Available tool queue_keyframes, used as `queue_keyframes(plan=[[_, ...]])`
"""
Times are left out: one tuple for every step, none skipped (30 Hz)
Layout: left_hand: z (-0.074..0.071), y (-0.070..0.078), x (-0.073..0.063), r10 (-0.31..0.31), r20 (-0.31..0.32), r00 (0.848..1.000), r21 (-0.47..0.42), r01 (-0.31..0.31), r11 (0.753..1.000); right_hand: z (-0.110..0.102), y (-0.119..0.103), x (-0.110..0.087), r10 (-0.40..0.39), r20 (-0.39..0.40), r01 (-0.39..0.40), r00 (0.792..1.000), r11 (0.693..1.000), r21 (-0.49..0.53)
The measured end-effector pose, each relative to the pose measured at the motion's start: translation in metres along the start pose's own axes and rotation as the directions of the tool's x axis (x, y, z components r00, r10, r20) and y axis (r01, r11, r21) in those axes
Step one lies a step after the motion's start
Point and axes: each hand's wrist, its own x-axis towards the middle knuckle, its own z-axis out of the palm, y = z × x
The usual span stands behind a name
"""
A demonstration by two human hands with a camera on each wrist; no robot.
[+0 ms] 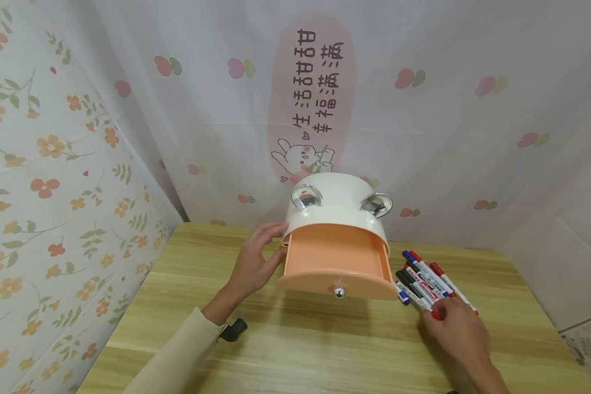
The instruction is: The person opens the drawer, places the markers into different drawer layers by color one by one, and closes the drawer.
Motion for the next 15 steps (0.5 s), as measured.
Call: queue_keyframes(plan=[[0.0, 0.0, 0.0, 0.0, 0.0, 1.0, 0.0, 0.0, 1.0, 0.0, 0.0, 0.0, 0.006, -0.018, -0.006, 1.0, 1.0, 0.005], [0.0, 0.0, 0.0, 0.0, 0.0, 1.0, 0.0, 0.0, 1.0, -0.001, -0.001, 0.0, 0.006, -0.04, -0.005, 0.999, 1.0, 0.008], [0.0, 0.0, 0.0, 0.0, -0.001, 1.0, -0.001, 0.0, 1.0, -0.002, -0.001, 0.0, 0.005, -0.063, -0.004, 0.998, 1.0, 0.013], [0.0, 0.0, -0.001, 0.002, -0.003, 1.0, -0.003, -0.002, 1.0, -0.002, -0.001, 0.0, 0.0, -0.091, 0.001, 0.996, 1.0, 0.02], [0.0, -0.001, -0.001, 0.004, -0.006, 1.0, -0.004, -0.004, 1.0, -0.003, -0.001, 0.0, -0.007, -0.118, 0.01, 0.993, 1.0, 0.027], [0.0, -0.001, -0.001, 0.005, -0.009, 1.0, -0.007, -0.005, 1.0, -0.005, -0.002, 0.0, -0.01, -0.133, 0.014, 0.991, 0.999, 0.031], [0.0, -0.001, -0.001, 0.008, -0.013, 1.0, -0.012, -0.008, 1.0, -0.006, -0.002, 0.0, -0.011, -0.14, 0.016, 0.99, 0.999, 0.033], [0.0, -0.001, -0.002, 0.01, -0.018, 1.0, -0.013, -0.011, 1.0, -0.008, -0.002, 0.0, -0.009, -0.142, 0.014, 0.99, 0.999, 0.037], [0.0, -0.001, -0.002, 0.013, -0.025, 1.0, -0.012, -0.014, 1.0, -0.009, -0.002, 0.001, -0.005, -0.141, 0.01, 0.99, 0.999, 0.039], [0.0, -0.001, -0.002, 0.015, -0.032, 0.999, -0.009, -0.016, 1.0, -0.011, -0.003, 0.001, 0.0, -0.138, 0.006, 0.99, 0.999, 0.04], [0.0, -0.001, -0.002, 0.017, -0.041, 0.999, -0.004, -0.017, 1.0, -0.013, -0.003, 0.002, 0.007, -0.13, -0.001, 0.991, 0.999, 0.041], [0.0, -0.001, -0.002, 0.017, -0.048, 0.999, 0.001, -0.017, 1.0, -0.015, -0.003, 0.002, 0.015, -0.123, -0.01, 0.992, 0.999, 0.04], [-0.001, -0.001, -0.002, 0.016, -0.055, 0.998, 0.006, -0.015, 1.0, -0.017, -0.003, 0.002, 0.019, -0.122, -0.014, 0.992, 0.999, 0.041], [-0.001, -0.001, -0.002, 0.012, -0.061, 0.998, 0.014, -0.011, 1.0, -0.018, -0.003, 0.002, 0.019, -0.126, -0.014, 0.992, 0.999, 0.04], [-0.001, -0.001, -0.002, 0.006, -0.067, 0.998, 0.017, -0.005, 1.0, -0.02, -0.004, 0.002, 0.018, -0.132, -0.013, 0.991, 0.999, 0.039]])
